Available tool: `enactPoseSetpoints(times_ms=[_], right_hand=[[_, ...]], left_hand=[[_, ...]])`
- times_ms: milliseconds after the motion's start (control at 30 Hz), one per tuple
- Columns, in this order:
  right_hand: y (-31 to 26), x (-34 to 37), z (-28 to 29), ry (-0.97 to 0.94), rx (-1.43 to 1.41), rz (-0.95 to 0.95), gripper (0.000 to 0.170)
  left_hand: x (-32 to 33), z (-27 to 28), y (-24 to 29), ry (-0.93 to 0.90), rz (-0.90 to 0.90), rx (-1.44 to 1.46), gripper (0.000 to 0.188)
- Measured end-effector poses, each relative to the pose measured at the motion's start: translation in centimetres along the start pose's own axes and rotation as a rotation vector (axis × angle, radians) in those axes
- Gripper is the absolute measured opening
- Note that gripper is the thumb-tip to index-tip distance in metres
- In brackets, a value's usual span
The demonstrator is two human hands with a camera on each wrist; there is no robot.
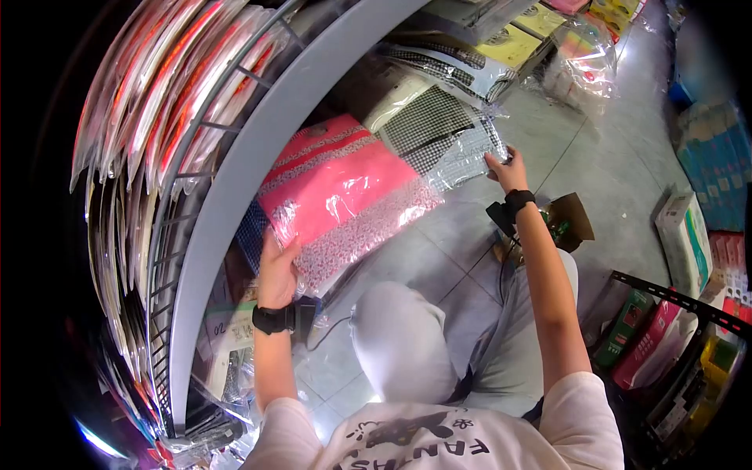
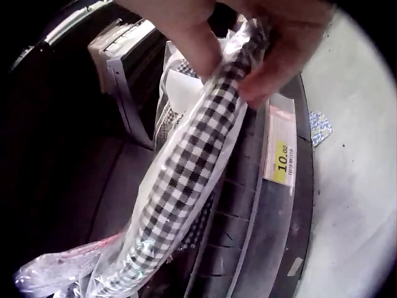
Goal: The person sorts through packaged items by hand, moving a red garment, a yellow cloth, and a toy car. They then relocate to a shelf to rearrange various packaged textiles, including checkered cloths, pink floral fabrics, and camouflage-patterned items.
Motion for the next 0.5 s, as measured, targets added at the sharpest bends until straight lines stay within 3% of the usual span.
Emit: enactPoseSetpoints(times_ms=[300,400,433,500], right_hand=[[-1.0,1.0,0.7,-0.079,0.165,-0.036,0.055],[-5.3,2.7,1.1,0.253,0.928,0.469,0.064],[-7.5,3.9,0.2,0.236,0.849,0.722,0.065],[-11.1,6.3,-4.1,0.132,0.799,1.018,0.064]], left_hand=[[1.1,0.6,-0.8,0.029,0.027,0.029,0.047],[1.3,0.3,-0.6,0.038,-0.025,-0.019,0.048],[1.6,0.1,-0.5,0.045,-0.035,-0.016,0.048],[2.1,-0.5,-0.4,0.059,-0.052,-0.009,0.048]])
Point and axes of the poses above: each hand's wrist, its own x-axis away from the middle knuckle, its own z-axis out of the back of the hand, y = z × x, the point moved 9 cm from there along -x, towards the middle knuckle, and after that the axes turned 10 degrees about y, right-handed, at the moved point
